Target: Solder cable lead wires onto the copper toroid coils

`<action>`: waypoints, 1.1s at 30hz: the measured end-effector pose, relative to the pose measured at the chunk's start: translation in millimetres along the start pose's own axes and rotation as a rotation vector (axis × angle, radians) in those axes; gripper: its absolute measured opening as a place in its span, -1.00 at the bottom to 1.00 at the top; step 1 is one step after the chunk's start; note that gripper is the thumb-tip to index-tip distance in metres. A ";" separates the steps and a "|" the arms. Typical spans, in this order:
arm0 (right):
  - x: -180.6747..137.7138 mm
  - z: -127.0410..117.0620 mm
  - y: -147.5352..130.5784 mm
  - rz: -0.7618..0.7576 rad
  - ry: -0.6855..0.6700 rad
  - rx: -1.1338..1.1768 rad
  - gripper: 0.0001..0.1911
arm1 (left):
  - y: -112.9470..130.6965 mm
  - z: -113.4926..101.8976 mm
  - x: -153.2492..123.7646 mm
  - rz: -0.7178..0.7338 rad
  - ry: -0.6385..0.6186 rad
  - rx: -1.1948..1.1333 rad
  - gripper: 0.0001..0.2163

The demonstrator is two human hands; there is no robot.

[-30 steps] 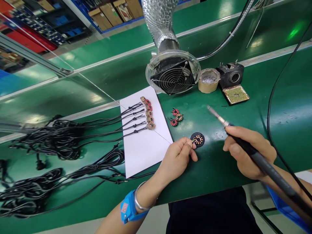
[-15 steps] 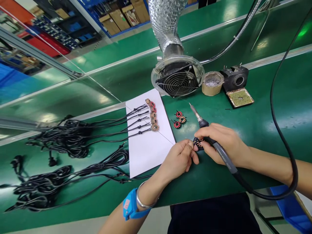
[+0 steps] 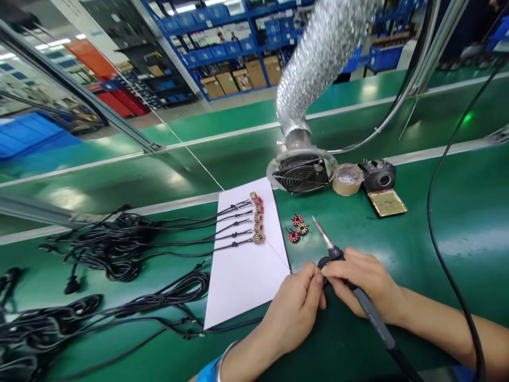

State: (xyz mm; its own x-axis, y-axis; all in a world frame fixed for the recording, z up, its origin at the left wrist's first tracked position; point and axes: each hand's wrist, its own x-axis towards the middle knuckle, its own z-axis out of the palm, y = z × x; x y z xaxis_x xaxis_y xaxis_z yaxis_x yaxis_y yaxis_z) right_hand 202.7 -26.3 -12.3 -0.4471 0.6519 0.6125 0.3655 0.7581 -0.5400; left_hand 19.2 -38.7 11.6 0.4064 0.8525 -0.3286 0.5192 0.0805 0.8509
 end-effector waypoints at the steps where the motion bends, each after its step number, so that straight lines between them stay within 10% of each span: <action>1: -0.6 0.9 -0.6 -0.020 0.009 -0.028 -0.78 | 0.2 0.5 0.3 0.003 0.005 0.013 -0.71; 26: -11.9 11.6 -15.9 0.249 -0.005 0.054 -0.63 | -6.2 9.3 4.1 0.054 0.120 0.078 -0.71; 33: -12.6 6.8 -6.4 0.075 -0.095 0.039 -0.73 | -10.6 0.0 14.6 -0.172 -0.196 -0.321 -0.68</action>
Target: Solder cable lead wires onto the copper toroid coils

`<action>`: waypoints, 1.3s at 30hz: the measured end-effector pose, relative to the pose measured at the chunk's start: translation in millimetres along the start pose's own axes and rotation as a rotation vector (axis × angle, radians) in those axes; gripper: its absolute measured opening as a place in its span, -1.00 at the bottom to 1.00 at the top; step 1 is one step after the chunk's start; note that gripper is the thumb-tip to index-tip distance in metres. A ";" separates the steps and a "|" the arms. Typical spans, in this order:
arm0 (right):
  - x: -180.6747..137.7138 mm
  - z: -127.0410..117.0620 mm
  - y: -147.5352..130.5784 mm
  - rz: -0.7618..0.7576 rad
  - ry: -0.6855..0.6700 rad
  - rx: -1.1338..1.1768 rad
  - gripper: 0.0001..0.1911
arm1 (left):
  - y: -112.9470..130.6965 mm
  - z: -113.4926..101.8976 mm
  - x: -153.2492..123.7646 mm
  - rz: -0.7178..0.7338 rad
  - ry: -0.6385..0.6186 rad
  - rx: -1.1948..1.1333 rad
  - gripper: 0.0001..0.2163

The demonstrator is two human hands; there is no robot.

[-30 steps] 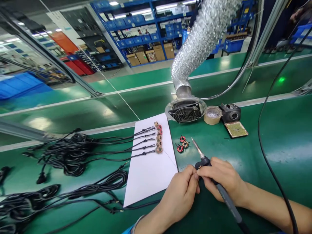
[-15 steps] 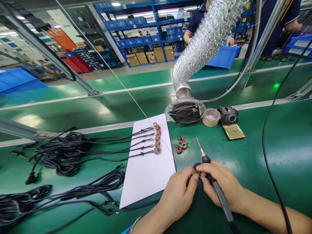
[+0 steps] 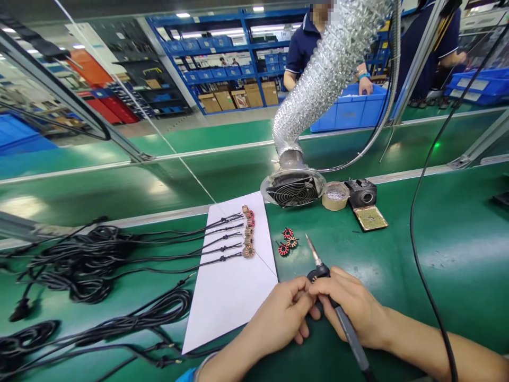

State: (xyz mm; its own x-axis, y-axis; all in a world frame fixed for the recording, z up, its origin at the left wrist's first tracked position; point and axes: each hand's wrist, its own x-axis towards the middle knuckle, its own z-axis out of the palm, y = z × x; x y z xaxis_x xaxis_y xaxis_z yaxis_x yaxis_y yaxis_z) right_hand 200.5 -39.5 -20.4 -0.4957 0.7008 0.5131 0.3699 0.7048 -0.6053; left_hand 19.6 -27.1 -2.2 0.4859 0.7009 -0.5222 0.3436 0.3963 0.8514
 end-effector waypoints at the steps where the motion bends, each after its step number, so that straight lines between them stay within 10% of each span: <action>1: 0.0 -1.3 1.6 -0.039 -0.005 -0.021 -0.76 | 1.8 -2.9 1.9 -0.032 -0.051 -0.043 -0.67; 8: 3.7 -11.9 4.2 -0.095 0.037 -0.161 -0.78 | 8.5 -2.8 4.0 -0.114 -0.004 -0.312 -0.67; 17: -10.1 -49.7 -0.6 0.271 0.315 -0.002 -0.62 | 6.4 14.9 8.1 -0.016 0.295 -0.318 -0.84; 39: -15.0 -54.0 -9.2 0.394 0.139 0.173 -0.80 | -2.6 21.0 6.1 0.058 0.364 -0.230 -0.79</action>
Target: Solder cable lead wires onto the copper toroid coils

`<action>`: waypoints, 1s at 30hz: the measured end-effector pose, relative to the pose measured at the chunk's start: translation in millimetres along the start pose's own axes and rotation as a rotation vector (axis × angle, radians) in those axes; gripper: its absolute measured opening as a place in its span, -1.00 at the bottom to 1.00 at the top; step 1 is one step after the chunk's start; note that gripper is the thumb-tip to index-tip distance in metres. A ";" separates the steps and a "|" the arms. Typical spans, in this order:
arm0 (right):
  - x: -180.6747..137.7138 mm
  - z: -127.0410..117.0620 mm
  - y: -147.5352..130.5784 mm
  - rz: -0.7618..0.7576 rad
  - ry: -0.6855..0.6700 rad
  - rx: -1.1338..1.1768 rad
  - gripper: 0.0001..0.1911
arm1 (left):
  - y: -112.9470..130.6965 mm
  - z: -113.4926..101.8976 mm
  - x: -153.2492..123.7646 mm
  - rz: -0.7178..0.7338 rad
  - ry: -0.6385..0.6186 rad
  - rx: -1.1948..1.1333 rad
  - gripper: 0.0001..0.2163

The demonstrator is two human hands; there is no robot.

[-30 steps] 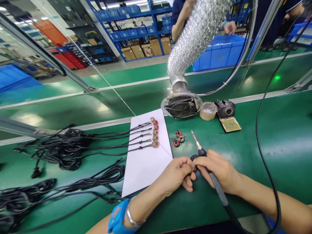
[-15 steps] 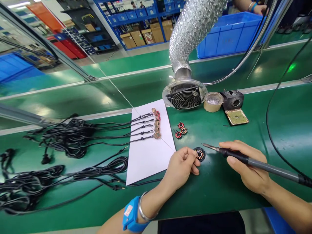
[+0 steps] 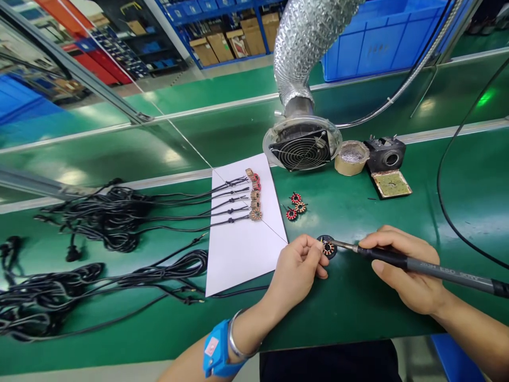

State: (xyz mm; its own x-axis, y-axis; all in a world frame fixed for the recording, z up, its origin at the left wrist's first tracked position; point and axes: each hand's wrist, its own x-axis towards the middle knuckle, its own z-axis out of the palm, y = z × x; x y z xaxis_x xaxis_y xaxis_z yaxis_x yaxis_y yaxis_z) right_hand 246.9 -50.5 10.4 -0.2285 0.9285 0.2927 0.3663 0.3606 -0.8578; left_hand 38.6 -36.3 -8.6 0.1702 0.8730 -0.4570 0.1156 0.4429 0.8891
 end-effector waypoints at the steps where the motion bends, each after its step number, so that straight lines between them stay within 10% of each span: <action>1: -0.1 0.2 -0.2 -0.004 -0.004 0.006 -0.79 | 0.0 0.2 -0.2 0.000 0.004 0.002 -0.80; 30: -1.6 3.3 -5.9 -0.148 0.038 0.024 -0.71 | -1.9 2.5 -0.8 0.033 0.024 0.042 -0.80</action>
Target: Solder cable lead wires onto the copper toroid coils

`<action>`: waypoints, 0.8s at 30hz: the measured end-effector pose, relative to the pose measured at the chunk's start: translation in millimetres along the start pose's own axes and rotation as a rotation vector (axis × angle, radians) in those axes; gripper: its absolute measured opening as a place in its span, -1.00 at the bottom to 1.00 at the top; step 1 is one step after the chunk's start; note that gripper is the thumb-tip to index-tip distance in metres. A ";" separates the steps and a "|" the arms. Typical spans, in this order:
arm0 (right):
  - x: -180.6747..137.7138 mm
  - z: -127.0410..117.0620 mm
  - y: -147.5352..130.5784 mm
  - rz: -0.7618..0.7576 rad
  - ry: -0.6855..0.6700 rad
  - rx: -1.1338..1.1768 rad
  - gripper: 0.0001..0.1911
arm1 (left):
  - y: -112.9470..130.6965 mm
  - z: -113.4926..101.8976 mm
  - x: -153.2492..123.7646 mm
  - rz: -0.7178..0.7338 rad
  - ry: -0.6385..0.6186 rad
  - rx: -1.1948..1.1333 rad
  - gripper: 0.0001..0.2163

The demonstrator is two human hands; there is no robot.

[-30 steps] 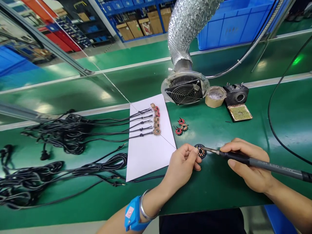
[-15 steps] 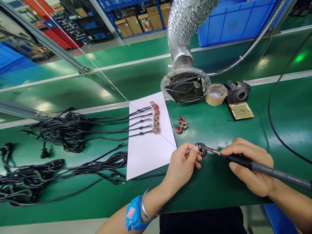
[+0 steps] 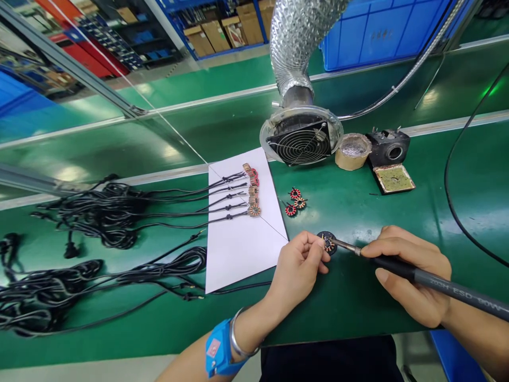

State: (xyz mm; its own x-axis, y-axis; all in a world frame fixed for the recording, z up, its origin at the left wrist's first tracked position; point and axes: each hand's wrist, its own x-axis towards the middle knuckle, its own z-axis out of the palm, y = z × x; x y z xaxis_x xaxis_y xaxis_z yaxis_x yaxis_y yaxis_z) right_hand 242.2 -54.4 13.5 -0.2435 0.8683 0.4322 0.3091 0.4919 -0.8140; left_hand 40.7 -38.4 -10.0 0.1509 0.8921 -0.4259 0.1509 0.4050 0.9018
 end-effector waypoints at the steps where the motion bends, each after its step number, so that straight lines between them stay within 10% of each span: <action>1: -0.2 -0.3 -0.3 -0.001 0.008 -0.001 -0.71 | -0.1 -0.2 -0.1 -0.001 -0.002 -0.001 -0.80; 24: 20.1 -15.4 20.0 -0.076 0.148 -0.242 -0.73 | -3.2 -3.7 -8.3 0.063 -0.086 0.082 -0.80</action>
State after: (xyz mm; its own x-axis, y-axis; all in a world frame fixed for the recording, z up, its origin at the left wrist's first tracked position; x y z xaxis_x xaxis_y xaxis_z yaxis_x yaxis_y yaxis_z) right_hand 257.6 -26.2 12.0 -0.1435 0.8194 0.5550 0.5097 0.5419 -0.6682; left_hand 35.3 -46.3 -9.1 0.2455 0.8933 -0.3764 0.2176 0.3276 0.9194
